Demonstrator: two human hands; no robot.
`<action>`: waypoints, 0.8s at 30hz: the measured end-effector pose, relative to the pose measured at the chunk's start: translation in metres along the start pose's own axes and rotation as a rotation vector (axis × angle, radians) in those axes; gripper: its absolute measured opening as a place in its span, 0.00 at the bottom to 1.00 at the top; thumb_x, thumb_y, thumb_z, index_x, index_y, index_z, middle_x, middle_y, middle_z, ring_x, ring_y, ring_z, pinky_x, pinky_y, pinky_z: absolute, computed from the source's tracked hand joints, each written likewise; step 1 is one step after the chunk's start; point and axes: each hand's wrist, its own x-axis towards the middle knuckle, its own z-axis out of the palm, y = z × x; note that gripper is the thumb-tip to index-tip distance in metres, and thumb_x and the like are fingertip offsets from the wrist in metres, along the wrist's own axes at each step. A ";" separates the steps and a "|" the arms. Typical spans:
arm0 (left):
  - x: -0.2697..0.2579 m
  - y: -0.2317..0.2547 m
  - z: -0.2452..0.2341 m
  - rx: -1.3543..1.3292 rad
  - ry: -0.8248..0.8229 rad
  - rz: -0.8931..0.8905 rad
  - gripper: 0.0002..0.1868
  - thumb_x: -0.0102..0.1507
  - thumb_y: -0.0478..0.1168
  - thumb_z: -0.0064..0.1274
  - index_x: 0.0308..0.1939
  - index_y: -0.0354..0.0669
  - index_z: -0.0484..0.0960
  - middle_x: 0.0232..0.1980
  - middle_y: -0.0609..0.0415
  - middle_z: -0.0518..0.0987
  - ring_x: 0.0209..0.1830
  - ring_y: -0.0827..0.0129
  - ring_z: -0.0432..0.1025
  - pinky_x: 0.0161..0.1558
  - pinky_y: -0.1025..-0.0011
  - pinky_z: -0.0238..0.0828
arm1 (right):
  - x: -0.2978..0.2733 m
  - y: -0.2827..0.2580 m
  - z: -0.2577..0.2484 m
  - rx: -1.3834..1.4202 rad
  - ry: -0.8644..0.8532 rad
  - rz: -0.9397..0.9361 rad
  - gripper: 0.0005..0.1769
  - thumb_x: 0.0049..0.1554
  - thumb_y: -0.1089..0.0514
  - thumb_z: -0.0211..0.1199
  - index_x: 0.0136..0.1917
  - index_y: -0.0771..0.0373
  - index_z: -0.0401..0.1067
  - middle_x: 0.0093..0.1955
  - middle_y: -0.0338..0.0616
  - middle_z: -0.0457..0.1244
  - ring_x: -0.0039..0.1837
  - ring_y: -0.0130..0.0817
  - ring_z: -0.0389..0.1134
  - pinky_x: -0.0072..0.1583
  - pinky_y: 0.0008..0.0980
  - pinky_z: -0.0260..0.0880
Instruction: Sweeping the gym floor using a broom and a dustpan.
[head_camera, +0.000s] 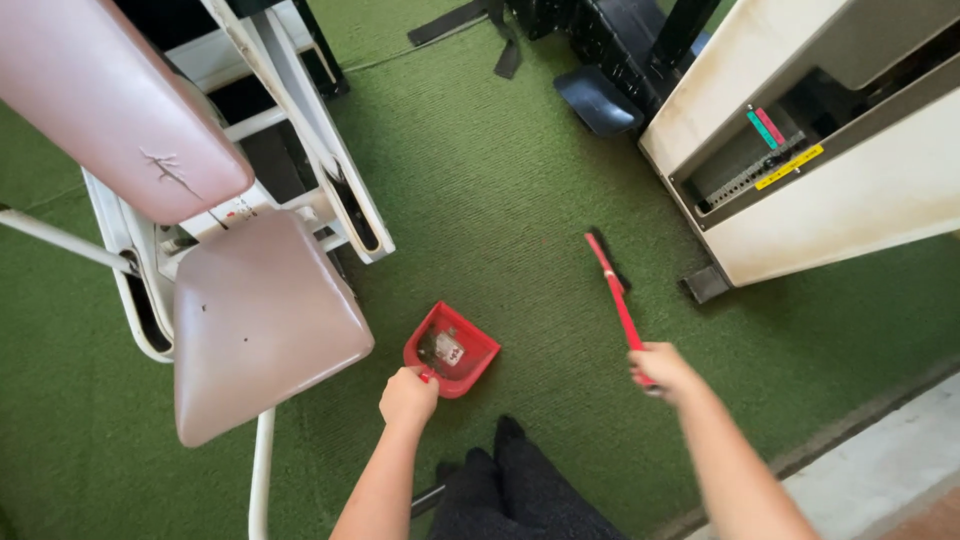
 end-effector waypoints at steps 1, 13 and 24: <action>0.000 -0.002 0.002 -0.002 -0.004 -0.009 0.18 0.58 0.51 0.56 0.51 0.57 0.87 0.48 0.47 0.85 0.51 0.54 0.80 0.53 0.57 0.77 | -0.006 0.001 0.025 -0.007 -0.004 0.005 0.18 0.58 0.64 0.58 0.62 0.68 0.71 0.30 0.38 0.61 0.27 0.27 0.58 0.28 0.28 0.57; 0.005 0.015 -0.007 -0.044 0.005 0.001 0.14 0.59 0.48 0.53 0.45 0.54 0.89 0.45 0.45 0.86 0.48 0.50 0.81 0.52 0.55 0.77 | -0.127 0.041 0.187 -0.352 -0.431 0.017 0.16 0.56 0.61 0.57 0.57 0.70 0.71 0.35 0.41 0.63 0.32 0.30 0.65 0.33 0.29 0.70; 0.014 0.011 -0.013 -0.093 -0.051 0.003 0.17 0.58 0.45 0.53 0.48 0.50 0.87 0.48 0.43 0.85 0.51 0.49 0.79 0.55 0.54 0.76 | -0.093 -0.046 0.050 -0.083 -0.145 0.023 0.37 0.56 0.62 0.56 0.79 0.55 0.59 0.31 0.36 0.58 0.28 0.25 0.56 0.29 0.27 0.58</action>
